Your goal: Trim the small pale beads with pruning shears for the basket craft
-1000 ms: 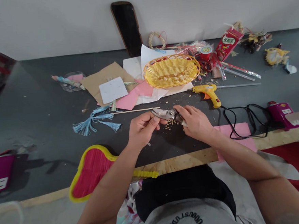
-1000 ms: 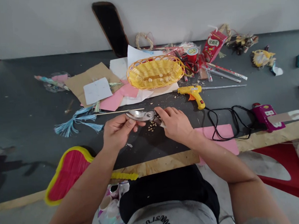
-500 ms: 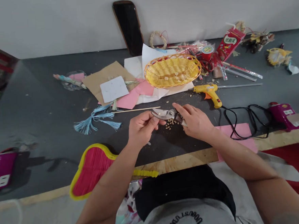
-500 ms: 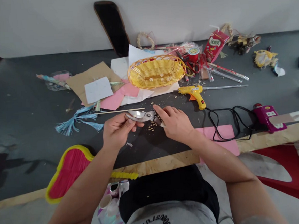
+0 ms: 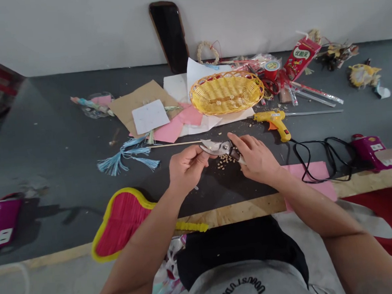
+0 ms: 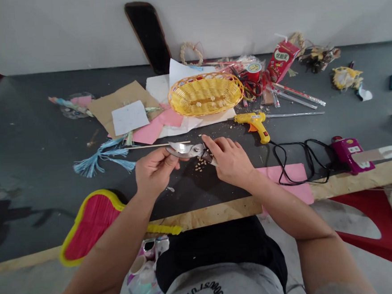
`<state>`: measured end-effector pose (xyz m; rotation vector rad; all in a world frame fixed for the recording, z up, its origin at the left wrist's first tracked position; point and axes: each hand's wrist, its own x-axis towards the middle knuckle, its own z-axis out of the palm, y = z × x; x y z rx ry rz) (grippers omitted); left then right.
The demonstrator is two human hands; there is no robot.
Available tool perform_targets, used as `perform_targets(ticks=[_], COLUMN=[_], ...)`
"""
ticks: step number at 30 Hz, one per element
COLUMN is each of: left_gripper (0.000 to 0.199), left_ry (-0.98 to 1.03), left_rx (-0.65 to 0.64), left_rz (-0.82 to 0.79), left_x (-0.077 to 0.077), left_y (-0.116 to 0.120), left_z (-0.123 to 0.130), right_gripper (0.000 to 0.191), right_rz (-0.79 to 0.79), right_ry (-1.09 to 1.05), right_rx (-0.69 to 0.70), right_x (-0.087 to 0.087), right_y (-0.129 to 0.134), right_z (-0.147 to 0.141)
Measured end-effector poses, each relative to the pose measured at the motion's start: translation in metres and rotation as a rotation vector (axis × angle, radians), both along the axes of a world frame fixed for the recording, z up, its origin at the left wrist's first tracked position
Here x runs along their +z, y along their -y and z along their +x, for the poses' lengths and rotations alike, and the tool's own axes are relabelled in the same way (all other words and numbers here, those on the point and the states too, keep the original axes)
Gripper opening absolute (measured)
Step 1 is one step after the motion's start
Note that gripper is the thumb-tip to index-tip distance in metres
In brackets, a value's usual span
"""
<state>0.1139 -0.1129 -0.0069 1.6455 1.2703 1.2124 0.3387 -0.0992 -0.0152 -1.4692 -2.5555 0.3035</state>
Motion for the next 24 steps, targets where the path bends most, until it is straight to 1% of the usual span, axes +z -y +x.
perform_targets(ticks=[4, 7, 14, 16, 18, 21, 24], left_gripper=[0.036, 0.034, 0.036, 0.037, 0.037, 0.037, 0.037], left_ry=[0.045, 0.051, 0.065, 0.086, 0.108, 0.123, 0.126], left_rx=[-0.023, -0.03, -0.043, -0.048, -0.051, -0.049, -0.06], left_rz=[-0.044, -0.054, -0.079, -0.087, -0.091, -0.084, -0.093], left_x=[-0.004, -0.008, -0.01, -0.01, -0.009, -0.009, -0.012], left_y=[0.0, 0.0, 0.003, 0.003, 0.002, 0.001, 0.0], left_z=[0.0, -0.002, -0.002, 0.0, 0.001, 0.001, -0.001], right_gripper=[0.081, 0.08, 0.061, 0.06, 0.061, 0.069, 0.078], right_rz=[0.008, 0.009, -0.003, -0.002, -0.001, 0.009, 0.014], right_ry=[0.022, 0.026, 0.032, 0.041, 0.054, 0.069, 0.069], right_rx=[-0.004, -0.009, 0.01, 0.009, -0.001, -0.018, 0.006], right_x=[-0.001, -0.002, -0.002, -0.002, -0.002, -0.002, -0.001], right_y=[0.001, 0.001, 0.005, 0.006, 0.006, 0.003, 0.001], right_z=[0.0, -0.001, -0.002, -0.002, -0.003, -0.002, -0.001])
